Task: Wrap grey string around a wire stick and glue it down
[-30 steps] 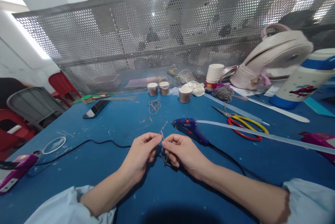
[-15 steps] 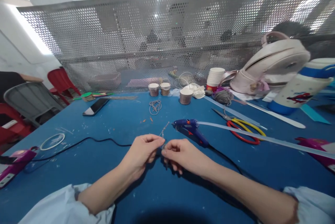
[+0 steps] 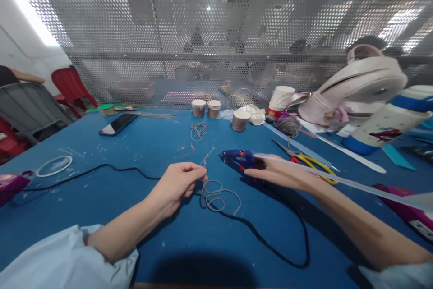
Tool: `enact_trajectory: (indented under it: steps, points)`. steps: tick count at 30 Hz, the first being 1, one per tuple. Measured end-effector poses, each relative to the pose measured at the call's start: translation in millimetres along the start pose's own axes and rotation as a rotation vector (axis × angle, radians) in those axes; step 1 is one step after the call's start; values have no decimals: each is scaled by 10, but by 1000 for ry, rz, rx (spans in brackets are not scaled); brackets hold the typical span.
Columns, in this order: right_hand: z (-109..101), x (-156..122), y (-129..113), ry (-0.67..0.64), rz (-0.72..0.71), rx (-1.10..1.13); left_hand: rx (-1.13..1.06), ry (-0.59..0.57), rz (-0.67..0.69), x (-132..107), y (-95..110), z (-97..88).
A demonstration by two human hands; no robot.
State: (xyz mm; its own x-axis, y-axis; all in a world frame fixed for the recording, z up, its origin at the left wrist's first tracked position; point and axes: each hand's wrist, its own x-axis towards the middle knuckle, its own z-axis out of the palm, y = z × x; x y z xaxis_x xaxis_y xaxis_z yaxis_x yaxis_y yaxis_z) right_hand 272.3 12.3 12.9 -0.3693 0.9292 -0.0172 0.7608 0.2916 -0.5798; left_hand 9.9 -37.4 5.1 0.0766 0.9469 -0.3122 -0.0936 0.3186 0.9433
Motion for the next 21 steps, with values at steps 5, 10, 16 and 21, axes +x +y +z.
enact_trajectory:
  steps: [5,10,16,21]
  points:
    - [310,135,-8,104,41,199,-6,29,3,135,-27,-44]
    - [425,-29,-126,80,62,510,19,-3,-42,179,-62,-26]
    - [442,-262,-359,56,51,309,39,-14,-49,194,-83,-1]
    - [540,-254,-344,95,47,316,34,-22,-42,201,-95,36]
